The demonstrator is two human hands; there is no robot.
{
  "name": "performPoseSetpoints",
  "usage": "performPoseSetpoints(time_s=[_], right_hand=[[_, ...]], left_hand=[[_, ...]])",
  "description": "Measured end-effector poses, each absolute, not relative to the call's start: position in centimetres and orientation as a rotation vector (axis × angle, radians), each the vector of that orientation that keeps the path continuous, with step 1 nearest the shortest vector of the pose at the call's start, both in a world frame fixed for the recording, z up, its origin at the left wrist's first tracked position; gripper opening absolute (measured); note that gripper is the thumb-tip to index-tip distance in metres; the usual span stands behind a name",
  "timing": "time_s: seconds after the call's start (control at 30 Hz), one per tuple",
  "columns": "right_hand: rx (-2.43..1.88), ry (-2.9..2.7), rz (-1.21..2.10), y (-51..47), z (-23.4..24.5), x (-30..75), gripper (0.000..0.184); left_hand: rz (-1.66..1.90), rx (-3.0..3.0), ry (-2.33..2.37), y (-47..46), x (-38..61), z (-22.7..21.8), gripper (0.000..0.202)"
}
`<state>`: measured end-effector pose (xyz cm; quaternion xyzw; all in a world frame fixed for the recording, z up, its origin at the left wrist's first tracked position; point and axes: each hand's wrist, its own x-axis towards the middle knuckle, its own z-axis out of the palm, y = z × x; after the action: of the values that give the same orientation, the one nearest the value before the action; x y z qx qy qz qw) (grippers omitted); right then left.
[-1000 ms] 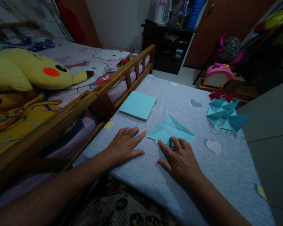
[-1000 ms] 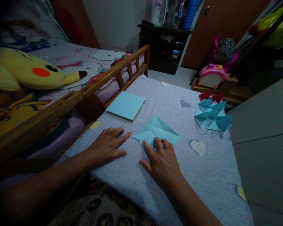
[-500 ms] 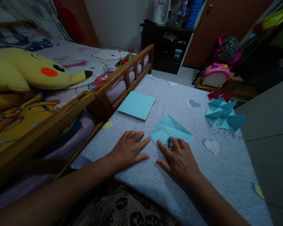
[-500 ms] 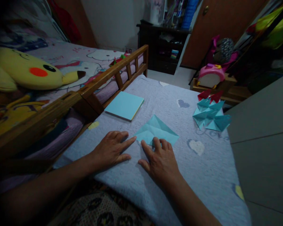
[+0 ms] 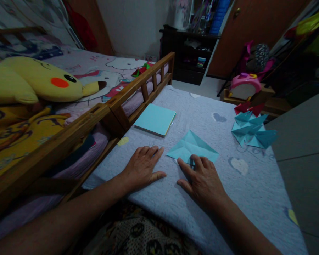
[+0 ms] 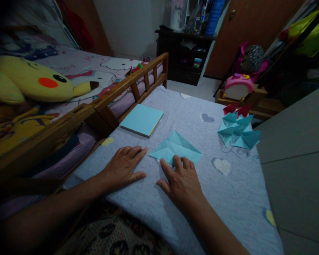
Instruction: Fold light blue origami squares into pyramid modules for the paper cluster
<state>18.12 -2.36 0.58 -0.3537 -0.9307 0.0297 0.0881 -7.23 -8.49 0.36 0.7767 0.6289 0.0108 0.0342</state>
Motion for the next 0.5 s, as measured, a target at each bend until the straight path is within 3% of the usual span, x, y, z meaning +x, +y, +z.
performPoseSetpoints(time_s=[0.5], right_hand=[[-1.078,-2.800,0.119,-2.5,0.8,19.0,0.058]], left_hand=[[0.093,2.650,1.628,-7.8,-5.4,0.4,0.068]])
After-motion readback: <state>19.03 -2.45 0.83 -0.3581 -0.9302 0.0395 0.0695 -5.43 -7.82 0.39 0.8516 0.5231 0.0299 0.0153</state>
